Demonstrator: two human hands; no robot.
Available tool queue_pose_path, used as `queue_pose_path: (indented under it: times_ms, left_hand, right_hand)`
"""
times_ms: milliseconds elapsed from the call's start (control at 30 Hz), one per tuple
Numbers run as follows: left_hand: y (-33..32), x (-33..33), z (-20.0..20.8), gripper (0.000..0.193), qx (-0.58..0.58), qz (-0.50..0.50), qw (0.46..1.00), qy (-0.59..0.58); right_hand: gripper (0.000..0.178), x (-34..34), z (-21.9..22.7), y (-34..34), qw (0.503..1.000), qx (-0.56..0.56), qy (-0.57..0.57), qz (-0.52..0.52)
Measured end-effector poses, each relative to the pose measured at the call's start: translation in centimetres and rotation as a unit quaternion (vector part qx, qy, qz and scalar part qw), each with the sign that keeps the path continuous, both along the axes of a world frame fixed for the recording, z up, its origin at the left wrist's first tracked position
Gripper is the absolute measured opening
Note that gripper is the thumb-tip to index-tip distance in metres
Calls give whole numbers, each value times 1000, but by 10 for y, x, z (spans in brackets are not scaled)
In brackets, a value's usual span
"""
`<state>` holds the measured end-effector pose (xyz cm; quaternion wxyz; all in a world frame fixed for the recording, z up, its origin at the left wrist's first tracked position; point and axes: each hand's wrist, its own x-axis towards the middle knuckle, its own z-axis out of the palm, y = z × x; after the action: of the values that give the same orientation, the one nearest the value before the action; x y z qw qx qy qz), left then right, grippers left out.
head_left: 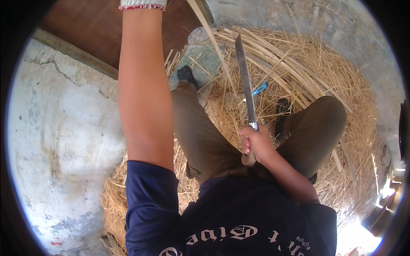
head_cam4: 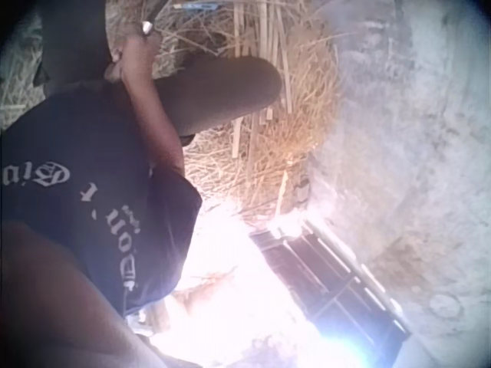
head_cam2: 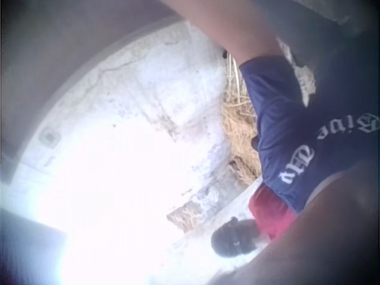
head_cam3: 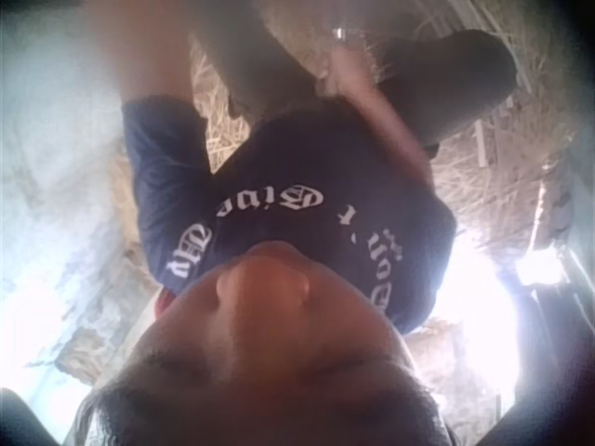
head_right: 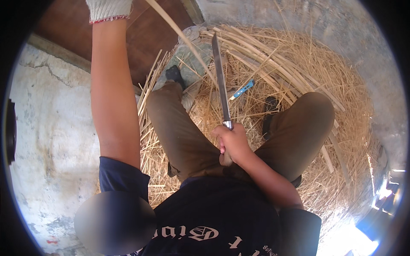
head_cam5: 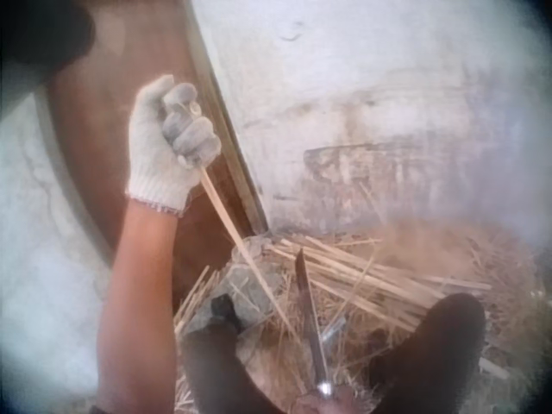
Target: The person sits on a straw-covered floor and uses a knife to split long bamboo poles into thin strips. They hold the pole with a gloved left hand and use the knife in the right hand to split the material lengthwise, occasionally using a blue tool to assist in separating the layers.
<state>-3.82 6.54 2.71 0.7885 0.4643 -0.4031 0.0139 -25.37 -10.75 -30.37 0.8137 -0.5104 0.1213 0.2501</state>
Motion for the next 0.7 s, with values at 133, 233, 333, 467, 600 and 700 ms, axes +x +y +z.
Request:
queue_pose_path:
  times_ms: [133, 233, 333, 467, 600, 700]
  left_hand:
    - [0, 4, 4, 36, 30, -83, 996, -22]
    - [-1, 6, 2, 37, 47, -152, 987, -23]
    - [6, 9, 1, 38, 58, -188, 979, -49]
    - [12, 7, 2, 38, 39, -165, 985, -37]
    - [15, 11, 2, 37, 35, -151, 987, -41]
    - [12, 7, 1, 37, 45, -138, 989, -23]
  right_hand:
    - [28, -4, 5, 2, 993, 37, -76, -83]
    - [28, -7, 7, 4, 994, 60, -79, -47]
    - [28, -6, 8, -2, 997, 17, -44, 53]
    - [29, -8, 14, -4, 996, -22, -84, -3]
    - [31, -12, 14, 7, 985, 30, -123, -118]
    - [30, -13, 6, 10, 989, -11, -101, -108]
